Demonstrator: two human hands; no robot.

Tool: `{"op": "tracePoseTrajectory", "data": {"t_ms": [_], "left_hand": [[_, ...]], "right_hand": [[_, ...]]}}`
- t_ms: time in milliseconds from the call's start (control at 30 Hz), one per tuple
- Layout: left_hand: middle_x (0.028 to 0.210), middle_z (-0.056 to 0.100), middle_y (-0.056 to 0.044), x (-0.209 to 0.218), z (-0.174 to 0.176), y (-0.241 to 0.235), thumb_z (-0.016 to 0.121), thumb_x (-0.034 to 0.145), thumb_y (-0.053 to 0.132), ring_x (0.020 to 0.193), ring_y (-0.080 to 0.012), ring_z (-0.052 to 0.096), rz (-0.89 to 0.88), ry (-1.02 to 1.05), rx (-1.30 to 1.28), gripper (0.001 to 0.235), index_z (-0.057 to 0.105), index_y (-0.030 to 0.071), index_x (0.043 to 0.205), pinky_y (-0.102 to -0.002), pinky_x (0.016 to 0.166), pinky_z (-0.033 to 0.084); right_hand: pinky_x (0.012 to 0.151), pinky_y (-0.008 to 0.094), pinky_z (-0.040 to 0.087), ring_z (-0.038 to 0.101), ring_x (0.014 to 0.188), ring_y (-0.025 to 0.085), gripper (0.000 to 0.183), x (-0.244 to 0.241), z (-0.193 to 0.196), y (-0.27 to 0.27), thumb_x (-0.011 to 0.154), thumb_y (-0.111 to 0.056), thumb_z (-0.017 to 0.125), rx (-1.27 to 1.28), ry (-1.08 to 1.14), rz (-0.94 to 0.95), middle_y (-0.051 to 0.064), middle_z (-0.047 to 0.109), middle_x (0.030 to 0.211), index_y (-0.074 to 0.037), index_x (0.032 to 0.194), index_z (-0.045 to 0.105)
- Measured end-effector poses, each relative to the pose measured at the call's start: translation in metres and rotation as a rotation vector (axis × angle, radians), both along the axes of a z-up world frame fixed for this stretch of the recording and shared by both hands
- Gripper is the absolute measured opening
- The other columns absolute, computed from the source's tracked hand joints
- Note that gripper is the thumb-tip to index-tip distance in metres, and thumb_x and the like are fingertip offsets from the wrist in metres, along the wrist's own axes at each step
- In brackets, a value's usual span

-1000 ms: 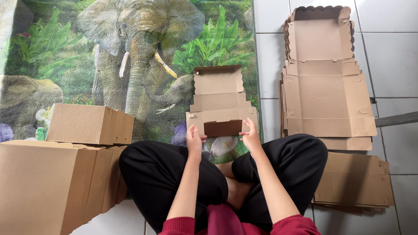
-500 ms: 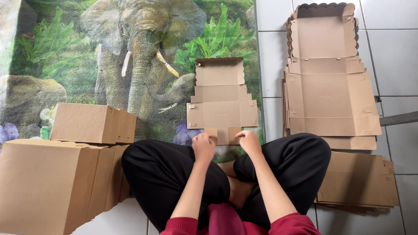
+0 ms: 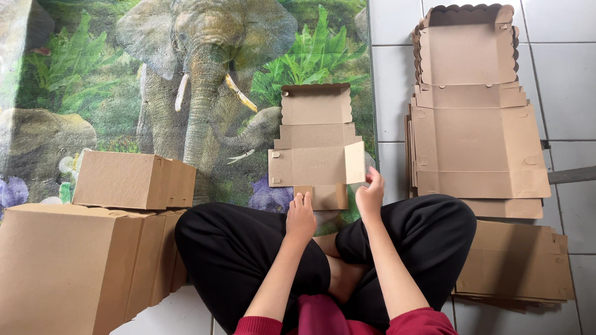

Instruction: The person sits on the floor and assembles flat cardboard pieces into small boxes by folding the flaps and tucking the tabs into slots. They handle multiple cardboard pieces, folding them into shape and stacking the finished boxes.

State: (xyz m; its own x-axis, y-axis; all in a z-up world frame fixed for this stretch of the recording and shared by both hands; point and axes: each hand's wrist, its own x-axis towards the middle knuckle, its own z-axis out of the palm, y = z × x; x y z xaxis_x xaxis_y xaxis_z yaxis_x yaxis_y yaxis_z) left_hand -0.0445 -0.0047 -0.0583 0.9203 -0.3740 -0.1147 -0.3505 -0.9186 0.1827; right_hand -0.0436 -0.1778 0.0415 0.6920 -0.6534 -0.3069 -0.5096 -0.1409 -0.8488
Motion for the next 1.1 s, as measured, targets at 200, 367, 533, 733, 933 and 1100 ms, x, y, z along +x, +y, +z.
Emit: {"op": "tracePoseTrajectory", "data": {"t_ms": [200, 367, 533, 733, 933, 1100], "left_hand": [[0.123, 0.045, -0.014, 0.002, 0.003, -0.005, 0.068, 0.074, 0.013, 0.112, -0.0294, 0.048, -0.03, 0.028, 0.025, 0.066, 0.041, 0.005, 0.134, -0.032, 0.094, 0.047], [0.139, 0.031, -0.02, 0.003, 0.05, -0.017, 0.058, 0.073, -0.006, 0.128, -0.0388, 0.033, -0.144, 0.153, -0.104, 0.074, 0.031, 0.0, 0.141, -0.043, 0.105, 0.036], [0.157, 0.013, -0.014, -0.004, 0.04, -0.025, 0.048, 0.08, -0.004, 0.141, -0.0364, 0.022, -0.226, 0.126, -0.007, 0.077, 0.017, 0.004, 0.151, -0.046, 0.111, 0.029], [0.157, 0.018, -0.005, -0.003, 0.03, -0.03, 0.056, 0.082, 0.017, 0.137, -0.0388, 0.027, -0.277, -0.096, 0.145, 0.069, 0.031, 0.014, 0.146, -0.046, 0.107, 0.033], [0.154, 0.017, -0.015, -0.003, 0.009, -0.049, 0.057, 0.085, 0.012, 0.135, -0.0512, 0.023, -0.262, 0.083, 0.172, 0.073, 0.022, 0.017, 0.15, -0.059, 0.102, 0.033], [0.152, 0.018, -0.021, -0.005, -0.008, -0.061, 0.057, 0.083, 0.013, 0.132, -0.0583, 0.022, -0.23, 0.042, 0.216, 0.064, 0.031, 0.027, 0.141, -0.069, 0.097, 0.031]], "right_hand": [[0.113, 0.059, 0.017, 0.029, 0.138, 0.034, 0.072, -0.005, 0.005, 0.025, 0.072, 0.019, 0.03, -0.236, 0.134, 0.773, 0.016, 0.035, 0.149, -0.002, 0.14, 0.042], [0.111, 0.063, 0.013, 0.007, 0.146, 0.032, 0.09, 0.0, -0.052, 0.021, 0.067, 0.015, 0.043, -0.389, 0.407, 1.087, 0.011, 0.001, 0.16, -0.003, 0.151, 0.015], [0.11, 0.064, 0.01, 0.007, 0.145, 0.031, 0.086, 0.0, -0.065, 0.013, 0.068, 0.012, 0.042, -0.301, 0.336, 1.025, 0.008, 0.003, 0.161, -0.003, 0.15, 0.019], [0.116, 0.047, 0.013, 0.039, 0.134, 0.017, 0.062, 0.003, -0.046, 0.012, 0.081, 0.005, 0.037, -0.216, 0.189, 0.746, -0.005, 0.042, 0.146, -0.02, 0.135, 0.052], [0.112, 0.043, 0.033, 0.041, 0.133, 0.02, 0.062, 0.004, -0.054, 0.008, 0.081, 0.007, 0.038, -0.353, 0.238, 0.619, -0.005, 0.046, 0.144, -0.019, 0.136, 0.052], [0.112, 0.062, 0.015, 0.006, 0.146, 0.032, 0.077, 0.011, -0.018, 0.019, 0.081, 0.002, 0.041, -0.516, 0.612, 0.893, -0.002, 0.007, 0.16, -0.015, 0.152, 0.018]]}}
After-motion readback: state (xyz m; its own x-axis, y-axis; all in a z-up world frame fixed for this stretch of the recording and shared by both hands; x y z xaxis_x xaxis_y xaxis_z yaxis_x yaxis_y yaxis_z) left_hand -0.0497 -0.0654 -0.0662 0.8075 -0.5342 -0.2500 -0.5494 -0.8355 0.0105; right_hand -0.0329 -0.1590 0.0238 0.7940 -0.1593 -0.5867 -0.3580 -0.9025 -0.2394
